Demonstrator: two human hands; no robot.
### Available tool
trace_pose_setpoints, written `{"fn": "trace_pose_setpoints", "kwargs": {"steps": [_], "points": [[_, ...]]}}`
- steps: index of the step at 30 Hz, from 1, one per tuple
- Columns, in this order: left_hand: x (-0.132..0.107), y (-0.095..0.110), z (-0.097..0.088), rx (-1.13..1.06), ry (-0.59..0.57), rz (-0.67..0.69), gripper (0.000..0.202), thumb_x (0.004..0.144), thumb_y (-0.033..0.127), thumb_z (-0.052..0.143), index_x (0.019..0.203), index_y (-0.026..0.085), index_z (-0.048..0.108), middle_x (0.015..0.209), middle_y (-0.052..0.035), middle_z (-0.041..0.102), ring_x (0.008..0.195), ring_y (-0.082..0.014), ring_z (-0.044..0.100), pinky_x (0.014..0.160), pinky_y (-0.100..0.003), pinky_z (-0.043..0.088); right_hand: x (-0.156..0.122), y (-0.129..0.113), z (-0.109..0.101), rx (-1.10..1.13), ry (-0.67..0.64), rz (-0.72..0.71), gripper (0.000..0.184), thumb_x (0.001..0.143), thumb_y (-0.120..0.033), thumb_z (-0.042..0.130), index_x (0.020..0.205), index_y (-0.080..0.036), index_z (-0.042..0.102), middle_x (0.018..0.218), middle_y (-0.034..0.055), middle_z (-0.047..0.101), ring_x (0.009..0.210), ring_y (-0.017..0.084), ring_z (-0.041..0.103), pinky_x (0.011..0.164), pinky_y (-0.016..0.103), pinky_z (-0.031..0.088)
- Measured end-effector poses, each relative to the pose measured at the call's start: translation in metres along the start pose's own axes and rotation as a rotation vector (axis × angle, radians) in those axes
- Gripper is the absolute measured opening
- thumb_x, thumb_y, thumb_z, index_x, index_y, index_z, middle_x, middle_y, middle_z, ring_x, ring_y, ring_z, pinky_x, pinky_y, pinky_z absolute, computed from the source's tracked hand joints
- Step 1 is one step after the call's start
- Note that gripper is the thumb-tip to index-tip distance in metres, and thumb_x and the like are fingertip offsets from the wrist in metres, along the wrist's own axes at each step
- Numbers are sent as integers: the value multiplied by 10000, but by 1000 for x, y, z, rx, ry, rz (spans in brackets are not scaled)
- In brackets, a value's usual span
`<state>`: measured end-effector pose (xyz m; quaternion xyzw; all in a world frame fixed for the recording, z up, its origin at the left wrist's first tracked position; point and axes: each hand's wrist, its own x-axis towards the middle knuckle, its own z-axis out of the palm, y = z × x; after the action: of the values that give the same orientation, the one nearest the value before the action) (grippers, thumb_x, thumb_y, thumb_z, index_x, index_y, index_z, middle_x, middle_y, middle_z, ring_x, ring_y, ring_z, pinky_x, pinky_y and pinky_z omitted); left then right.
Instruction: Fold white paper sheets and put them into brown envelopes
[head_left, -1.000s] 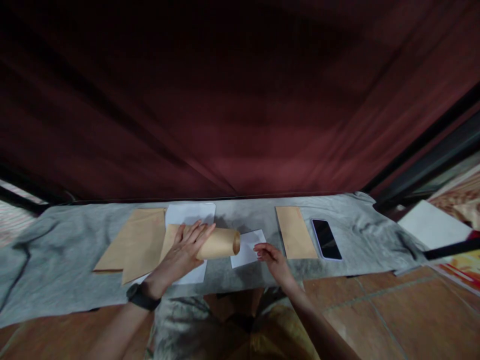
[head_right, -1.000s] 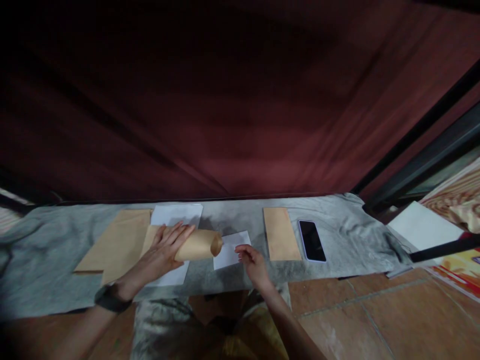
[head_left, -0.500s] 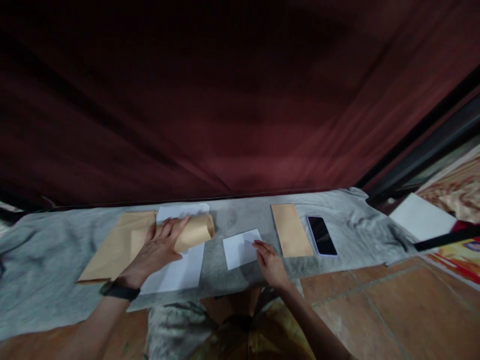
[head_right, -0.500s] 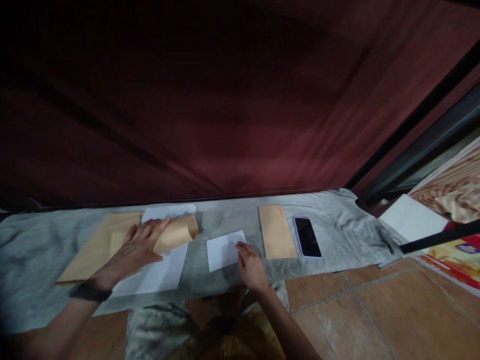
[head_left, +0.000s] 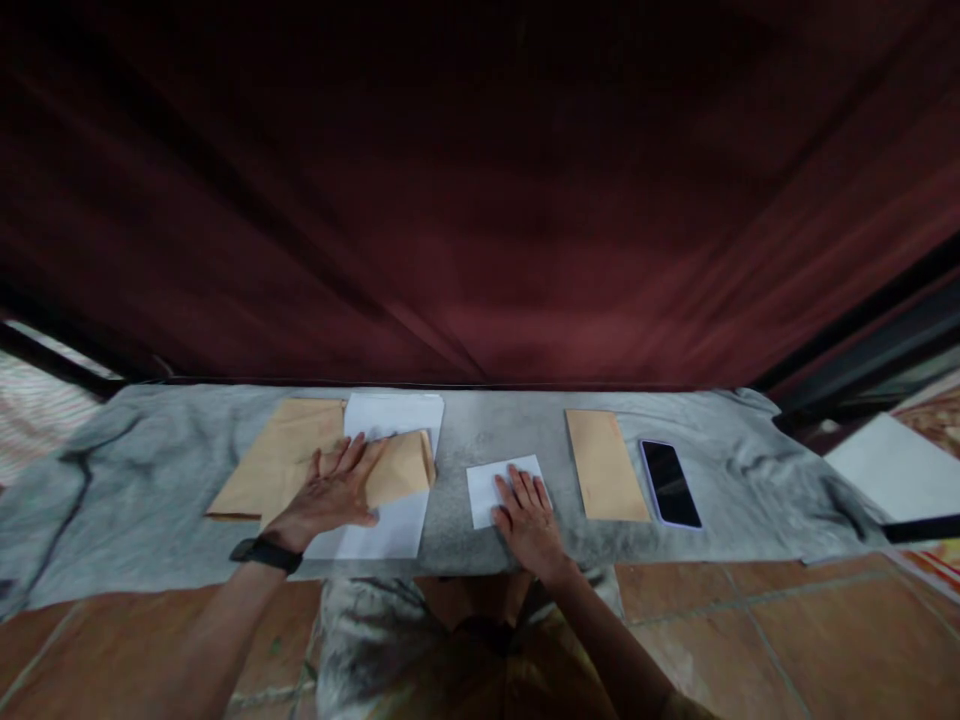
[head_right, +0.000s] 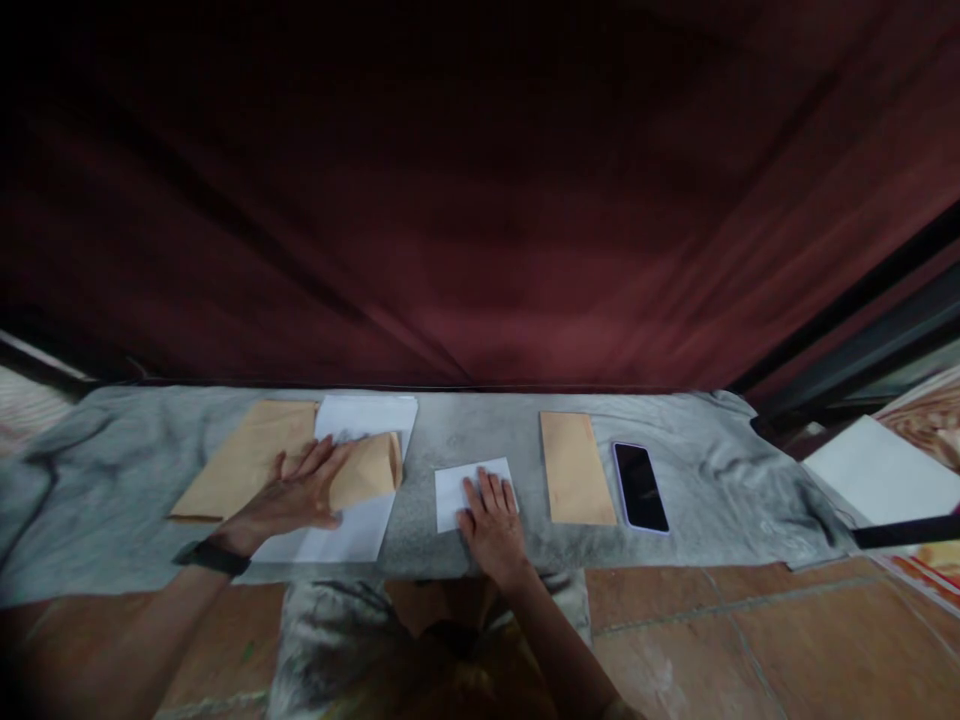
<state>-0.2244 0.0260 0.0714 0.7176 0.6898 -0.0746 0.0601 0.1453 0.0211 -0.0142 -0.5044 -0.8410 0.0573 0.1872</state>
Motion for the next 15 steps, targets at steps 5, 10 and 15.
{"fn": "trace_pose_setpoints", "kwargs": {"steps": [5, 10, 15], "points": [[-12, 72, -5, 15, 303, 211, 942, 778, 418, 734, 1580, 263, 265, 1663, -152, 233, 1540, -349, 182, 1220, -605, 98, 4, 2, 2, 10, 8, -6, 481, 1018, -319, 471, 1490, -228, 480, 1600, 105, 384, 1474, 294, 356, 1205, 519, 278], [-29, 179, 33, 8, 362, 499, 715, 930, 429, 573, 1542, 149, 331, 1625, -137, 339, 1531, -246, 242, 1256, -478, 178, 18, 5, -3, 31, -3, -16, 480, 1032, -212, 358, 1498, -163, 460, 1566, 120, 438, 1471, 254, 362, 1212, 497, 268], [-35, 218, 70, -63, 297, 409, 892, 903, 635, 524, 1517, 18, 331, 1611, -227, 319, 1526, -307, 237, 1260, -465, 188, 22, 11, -6, -20, -93, -51, 485, 1041, -220, 353, 1515, -161, 436, 1599, 123, 383, 1489, 261, 322, 1216, 491, 234]]}}
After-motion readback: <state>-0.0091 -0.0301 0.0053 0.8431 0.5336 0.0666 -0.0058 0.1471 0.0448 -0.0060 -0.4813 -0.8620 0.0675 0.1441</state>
